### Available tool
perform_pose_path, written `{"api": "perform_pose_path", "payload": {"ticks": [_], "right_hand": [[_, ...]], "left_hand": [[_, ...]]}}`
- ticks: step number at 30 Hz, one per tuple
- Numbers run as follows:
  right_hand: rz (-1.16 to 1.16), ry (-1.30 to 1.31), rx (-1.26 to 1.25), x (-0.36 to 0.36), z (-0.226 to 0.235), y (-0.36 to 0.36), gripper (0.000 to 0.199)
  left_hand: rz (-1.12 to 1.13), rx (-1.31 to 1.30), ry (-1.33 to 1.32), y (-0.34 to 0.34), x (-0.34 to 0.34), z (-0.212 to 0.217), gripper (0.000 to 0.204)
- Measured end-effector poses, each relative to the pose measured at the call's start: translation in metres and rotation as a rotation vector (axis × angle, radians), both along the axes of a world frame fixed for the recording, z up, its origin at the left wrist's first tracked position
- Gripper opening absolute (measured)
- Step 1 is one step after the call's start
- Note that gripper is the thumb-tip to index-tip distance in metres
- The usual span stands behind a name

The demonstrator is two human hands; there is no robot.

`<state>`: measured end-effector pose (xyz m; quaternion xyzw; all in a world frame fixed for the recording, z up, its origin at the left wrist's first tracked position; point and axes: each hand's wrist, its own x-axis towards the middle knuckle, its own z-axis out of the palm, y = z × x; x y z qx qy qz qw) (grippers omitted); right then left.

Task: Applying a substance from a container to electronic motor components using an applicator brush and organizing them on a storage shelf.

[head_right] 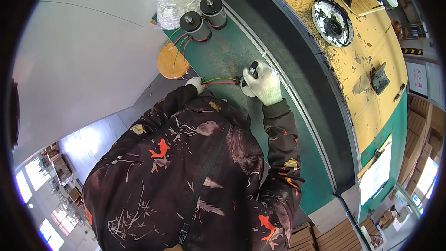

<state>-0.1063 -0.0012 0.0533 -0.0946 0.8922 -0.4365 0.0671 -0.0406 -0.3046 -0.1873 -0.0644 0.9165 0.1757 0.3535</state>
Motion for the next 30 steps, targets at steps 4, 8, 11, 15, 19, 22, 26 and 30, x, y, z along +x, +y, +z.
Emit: {"api": "perform_pose_path", "payload": {"ticks": [4, 8, 11, 15, 19, 22, 26, 30], "right_hand": [[-0.076, 0.115, -0.006, 0.009, 0.010, 0.007, 0.021], [-0.450, 0.256, -0.226, 0.025, 0.041, 0.027, 0.009], [-0.778, 0.173, -0.591, 0.049, 0.054, 0.045, 0.012], [-0.977, 0.127, -0.758, 0.070, 0.044, 0.057, 0.022], [-1.123, 0.125, -0.860, 0.107, 0.010, 0.088, 0.026], [-1.289, 0.090, -1.251, 0.115, 0.028, 0.085, 0.023], [-0.996, 0.172, -1.342, 0.129, 0.030, 0.096, 0.026], [-0.909, 0.275, -1.179, 0.124, 0.065, 0.097, 0.030]], "left_hand": [[-0.090, -0.039, 0.095, 0.007, -0.004, 0.016, 0.035], [-0.416, -0.073, 0.205, 0.032, -0.023, 0.087, 0.058], [-0.310, 0.299, 0.398, 0.076, -0.030, 0.132, 0.083], [-0.321, 0.400, 0.610, 0.135, -0.035, 0.186, 0.089], [-0.318, 0.355, 0.612, 0.181, -0.045, 0.186, 0.085], [-0.172, 0.435, 0.633, 0.166, -0.051, 0.171, 0.086], [-0.132, 0.303, 0.668, 0.140, -0.087, 0.168, 0.086], [-0.202, 0.225, 0.659, 0.105, -0.154, 0.175, 0.085]]}}
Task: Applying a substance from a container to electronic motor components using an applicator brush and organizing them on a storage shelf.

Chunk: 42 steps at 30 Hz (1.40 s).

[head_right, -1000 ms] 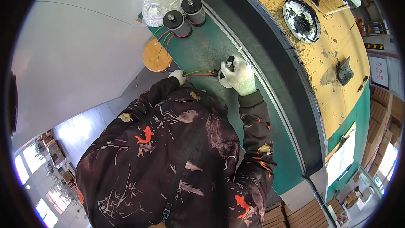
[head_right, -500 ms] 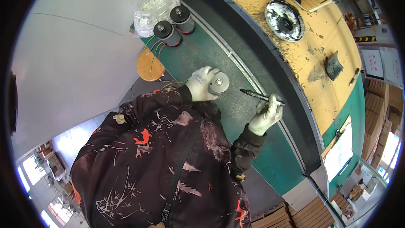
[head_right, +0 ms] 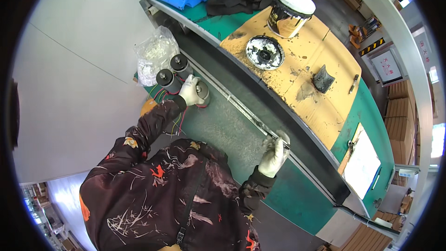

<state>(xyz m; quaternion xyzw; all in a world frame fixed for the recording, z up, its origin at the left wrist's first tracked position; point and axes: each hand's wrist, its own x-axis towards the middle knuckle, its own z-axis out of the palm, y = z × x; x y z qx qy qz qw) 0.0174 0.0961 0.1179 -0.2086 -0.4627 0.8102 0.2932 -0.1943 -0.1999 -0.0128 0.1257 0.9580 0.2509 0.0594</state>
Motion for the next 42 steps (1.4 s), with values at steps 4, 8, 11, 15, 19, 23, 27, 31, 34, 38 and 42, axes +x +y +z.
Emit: {"api": "perform_pose_path", "payload": {"ticks": [4, 8, 11, 15, 19, 23, 27, 31, 34, 38, 42], "right_hand": [[0.008, 0.035, 0.565, -0.028, 0.055, 0.015, 0.034], [-0.312, -0.171, 1.096, -0.086, 0.053, 0.040, 0.026], [-0.459, -0.228, 1.482, -0.112, 0.040, 0.061, 0.032], [-0.552, -0.360, 1.619, -0.128, 0.026, 0.071, 0.036], [-0.573, -0.433, 1.689, -0.130, 0.018, 0.067, 0.035], [-0.509, -0.581, 1.737, -0.133, 0.029, 0.055, 0.046], [-0.721, -0.610, 1.769, -0.122, 0.037, 0.010, 0.049], [-0.684, -0.788, 1.536, -0.064, -0.004, -0.059, 0.037], [-0.549, -1.089, 1.331, -0.003, -0.081, -0.113, 0.032], [-0.570, -1.407, 0.605, 0.111, -0.197, -0.203, 0.028], [-0.635, -1.327, -0.357, 0.182, -0.266, -0.259, 0.026]], "left_hand": [[-0.060, 0.043, 0.142, -0.022, -0.048, -0.006, 0.082], [-0.065, -0.120, 0.133, -0.022, -0.042, 0.012, 0.082], [-0.056, -0.118, 0.120, -0.021, -0.041, 0.019, 0.081], [-0.164, 0.062, 0.169, -0.035, -0.061, 0.036, 0.063], [0.027, 0.236, 0.296, -0.069, -0.127, 0.048, 0.031], [0.263, 0.222, 0.244, -0.131, -0.255, -0.026, 0.035], [0.334, 0.150, -0.174, -0.189, -0.369, -0.102, 0.054], [0.310, -0.066, -0.002, -0.194, -0.444, -0.142, 0.058], [0.264, -0.175, -0.133, -0.205, -0.465, -0.155, 0.056], [0.162, -0.331, -0.239, -0.184, -0.472, -0.151, 0.053], [0.100, -0.411, -0.247, -0.182, -0.465, -0.139, 0.050]]}}
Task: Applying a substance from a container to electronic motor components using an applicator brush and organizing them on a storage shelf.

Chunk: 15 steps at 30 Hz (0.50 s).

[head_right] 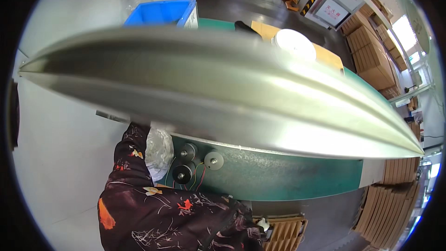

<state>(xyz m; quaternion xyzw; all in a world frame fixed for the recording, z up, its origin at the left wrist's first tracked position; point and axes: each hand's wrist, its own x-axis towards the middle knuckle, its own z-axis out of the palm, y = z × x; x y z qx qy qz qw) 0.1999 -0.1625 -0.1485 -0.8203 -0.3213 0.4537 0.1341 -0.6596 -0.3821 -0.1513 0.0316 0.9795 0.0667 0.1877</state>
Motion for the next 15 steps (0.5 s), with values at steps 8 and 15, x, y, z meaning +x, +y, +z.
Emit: {"api": "perform_pose_path", "payload": {"ticks": [8, 15], "right_hand": [[0.626, -0.093, 0.233, -0.006, -0.047, 0.004, 0.027], [0.554, -0.081, 0.116, -0.031, -0.013, -0.015, 0.036]], "left_hand": [[-0.285, -0.020, -0.072, 0.064, 0.036, 0.017, 0.045], [-0.636, 0.006, -0.171, 0.177, 0.101, 0.069, 0.040]]}}
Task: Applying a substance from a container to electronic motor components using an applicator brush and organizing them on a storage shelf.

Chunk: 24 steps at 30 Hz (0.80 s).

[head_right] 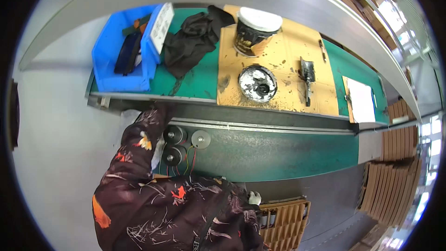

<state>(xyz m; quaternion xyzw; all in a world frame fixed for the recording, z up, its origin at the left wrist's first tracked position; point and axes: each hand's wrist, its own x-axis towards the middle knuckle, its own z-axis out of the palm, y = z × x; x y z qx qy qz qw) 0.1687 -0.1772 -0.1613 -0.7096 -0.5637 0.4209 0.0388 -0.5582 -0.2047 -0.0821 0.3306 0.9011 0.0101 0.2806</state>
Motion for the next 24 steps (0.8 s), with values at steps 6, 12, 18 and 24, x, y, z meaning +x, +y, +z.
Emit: {"api": "perform_pose_path", "payload": {"ticks": [6, 12, 18, 24], "right_hand": [[0.200, 0.028, 0.018, 0.042, -0.051, 0.036, 0.034], [0.310, 0.037, 0.013, 0.059, -0.047, 0.099, 0.033], [0.382, 0.038, 0.045, 0.102, -0.059, 0.150, 0.033], [0.489, 0.009, 0.109, 0.138, -0.081, 0.177, 0.032]], "left_hand": [[-0.229, 0.032, -0.122, 0.086, 0.127, 0.074, 0.035], [-0.316, 0.009, -0.135, 0.151, 0.247, 0.083, 0.027], [-0.539, 0.065, 0.015, 0.146, 0.388, 0.022, 0.023], [-0.896, 0.199, 0.152, 0.098, 0.483, -0.038, 0.007]]}}
